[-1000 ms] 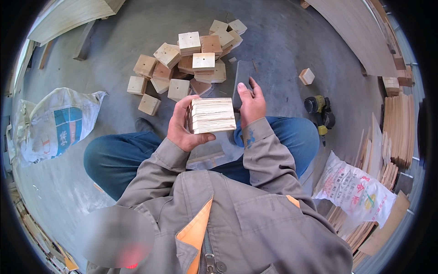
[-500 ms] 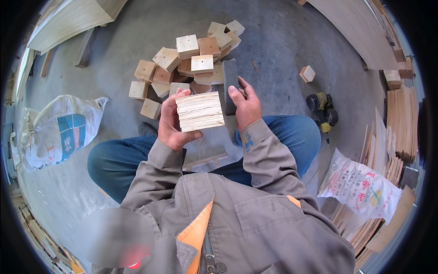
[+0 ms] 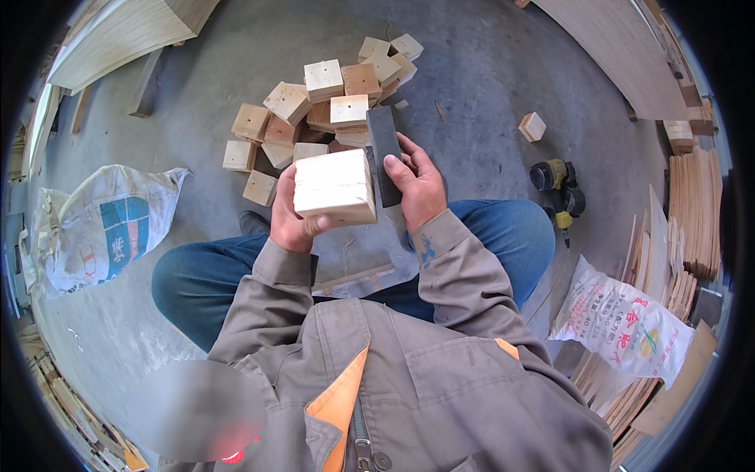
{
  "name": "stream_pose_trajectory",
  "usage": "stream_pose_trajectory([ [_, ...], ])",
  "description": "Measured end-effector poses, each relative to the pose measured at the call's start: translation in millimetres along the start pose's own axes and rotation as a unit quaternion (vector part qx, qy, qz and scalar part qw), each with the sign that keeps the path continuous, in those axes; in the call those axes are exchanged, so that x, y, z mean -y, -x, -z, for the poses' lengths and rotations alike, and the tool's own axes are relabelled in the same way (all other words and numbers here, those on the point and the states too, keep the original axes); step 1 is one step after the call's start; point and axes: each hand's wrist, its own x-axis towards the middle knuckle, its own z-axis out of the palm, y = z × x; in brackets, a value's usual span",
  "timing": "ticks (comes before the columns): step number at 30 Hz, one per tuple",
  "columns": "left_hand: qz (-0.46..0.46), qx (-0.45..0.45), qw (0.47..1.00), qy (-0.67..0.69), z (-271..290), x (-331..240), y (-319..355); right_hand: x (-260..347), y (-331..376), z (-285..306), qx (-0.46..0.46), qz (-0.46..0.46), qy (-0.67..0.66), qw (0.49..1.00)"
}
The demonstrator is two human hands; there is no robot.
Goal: The person sits on the floor and sands small square wooden blocks one by one using a sanding block. They pick up a block, rub its surfaces with the sanding block, and place it down before picking up another.
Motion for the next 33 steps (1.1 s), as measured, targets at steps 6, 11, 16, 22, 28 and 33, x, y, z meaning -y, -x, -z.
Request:
stream_pose_trajectory([
  [6, 0.079, -0.065, 0.988, 0.113, 21, 11, 1, 0, 1, 0, -0.008, -0.004, -0.036, 0.999],
  [11, 0.084, -0.116, 0.971, 0.192, 43, 34, 3, -5, 1, 0, 0.021, 0.023, -0.019, 0.999],
  [16, 0.124, -0.168, 0.947, 0.246, 34, 31, 1, -13, 7, -6, 0.073, 0.054, 0.066, 0.994],
  [22, 0.135, -0.131, 0.963, 0.194, 31, 36, 6, -18, 19, -17, 0.085, 0.128, 0.278, 0.948],
  [28, 0.194, -0.101, 0.966, 0.139, 36, 35, 7, -20, 13, -17, 0.043, 0.155, 0.34, 0.927],
  [33, 0.149, 0.005, 0.972, 0.183, 22, 29, 6, -51, -18, 18, -0.084, 0.013, 0.334, 0.939],
])
